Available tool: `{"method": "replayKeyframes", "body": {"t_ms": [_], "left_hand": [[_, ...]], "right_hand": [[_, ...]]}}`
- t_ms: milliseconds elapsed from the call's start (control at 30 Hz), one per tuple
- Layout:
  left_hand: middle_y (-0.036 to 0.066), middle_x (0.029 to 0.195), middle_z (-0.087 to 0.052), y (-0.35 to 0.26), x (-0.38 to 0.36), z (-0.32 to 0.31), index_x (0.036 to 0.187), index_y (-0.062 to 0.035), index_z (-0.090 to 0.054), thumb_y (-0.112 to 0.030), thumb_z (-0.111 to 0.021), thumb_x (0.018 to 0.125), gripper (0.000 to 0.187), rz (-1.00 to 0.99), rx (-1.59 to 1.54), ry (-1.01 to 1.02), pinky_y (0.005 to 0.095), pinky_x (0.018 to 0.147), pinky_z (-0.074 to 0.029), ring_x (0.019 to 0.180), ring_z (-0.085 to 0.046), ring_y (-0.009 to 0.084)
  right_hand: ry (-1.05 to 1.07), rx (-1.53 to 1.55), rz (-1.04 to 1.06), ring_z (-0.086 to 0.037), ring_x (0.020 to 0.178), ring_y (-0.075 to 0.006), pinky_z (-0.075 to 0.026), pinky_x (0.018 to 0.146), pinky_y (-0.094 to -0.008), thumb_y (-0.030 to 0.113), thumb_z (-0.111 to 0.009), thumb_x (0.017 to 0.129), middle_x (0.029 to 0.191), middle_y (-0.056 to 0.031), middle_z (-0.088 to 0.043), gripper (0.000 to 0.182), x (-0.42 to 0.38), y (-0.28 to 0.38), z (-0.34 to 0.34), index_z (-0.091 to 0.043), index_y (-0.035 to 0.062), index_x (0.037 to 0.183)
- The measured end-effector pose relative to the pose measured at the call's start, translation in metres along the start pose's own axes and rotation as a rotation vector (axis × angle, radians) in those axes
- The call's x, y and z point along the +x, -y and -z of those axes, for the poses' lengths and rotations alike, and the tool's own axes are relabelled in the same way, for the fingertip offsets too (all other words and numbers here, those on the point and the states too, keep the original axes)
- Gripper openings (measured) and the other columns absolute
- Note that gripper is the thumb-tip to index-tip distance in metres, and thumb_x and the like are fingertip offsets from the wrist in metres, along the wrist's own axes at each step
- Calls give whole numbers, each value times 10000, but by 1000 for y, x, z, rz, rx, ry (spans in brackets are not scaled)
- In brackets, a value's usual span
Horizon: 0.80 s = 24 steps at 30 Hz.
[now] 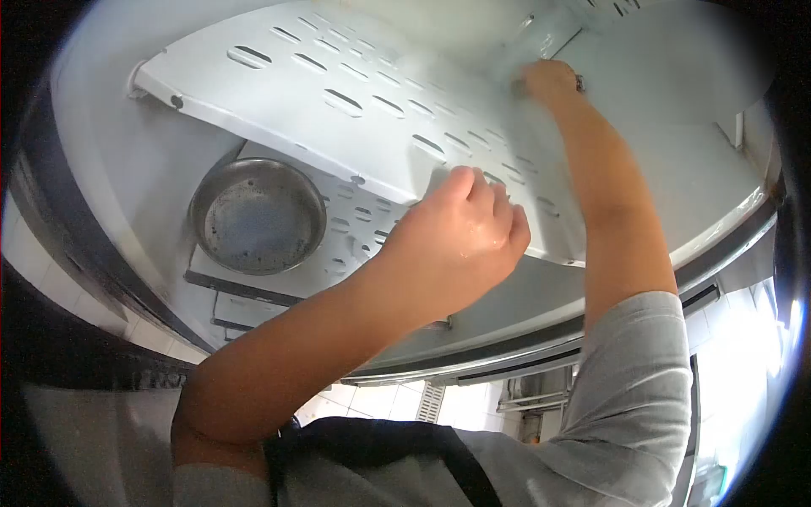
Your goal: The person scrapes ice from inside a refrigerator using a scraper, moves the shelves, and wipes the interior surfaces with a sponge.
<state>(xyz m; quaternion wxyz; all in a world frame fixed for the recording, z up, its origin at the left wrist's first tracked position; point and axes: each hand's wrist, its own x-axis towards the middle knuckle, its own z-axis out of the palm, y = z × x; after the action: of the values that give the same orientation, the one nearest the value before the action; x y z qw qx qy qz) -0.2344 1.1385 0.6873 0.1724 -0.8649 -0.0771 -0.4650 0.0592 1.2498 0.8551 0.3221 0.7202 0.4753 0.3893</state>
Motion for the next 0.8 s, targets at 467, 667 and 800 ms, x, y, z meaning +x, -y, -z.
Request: {"method": "replayKeyframes", "body": {"t_ms": [467,667,800], "left_hand": [[96,935,-595,0,0,0,981,-58,-587,-171,-564,679,323,-3,-25,-9,304,705,-392,815,-545,213],[109,959,-602,1,1,1,980,-63,-589,-178,-561,684,319,-6,-13,-2,314,712,-398,842,-556,232],[110,961,-604,2,2,2,977,-61,-587,-175,-560,685,316,-16,-14,22,322,715,-400,859,-561,244]], "right_hand": [[-93,309,-46,-583,1004,-265,-472,825,-408,201,-487,816,1066,-109,-615,262,26,19,-20,-619,98,1017],[-103,-38,-149,-575,1008,-269,-480,787,-411,189,-481,837,1050,-110,-615,230,7,-15,72,-625,73,973],[-65,-51,-105,-606,950,-276,-491,766,-393,146,-484,818,1007,-119,-635,228,3,-9,64,-641,58,958]]}}
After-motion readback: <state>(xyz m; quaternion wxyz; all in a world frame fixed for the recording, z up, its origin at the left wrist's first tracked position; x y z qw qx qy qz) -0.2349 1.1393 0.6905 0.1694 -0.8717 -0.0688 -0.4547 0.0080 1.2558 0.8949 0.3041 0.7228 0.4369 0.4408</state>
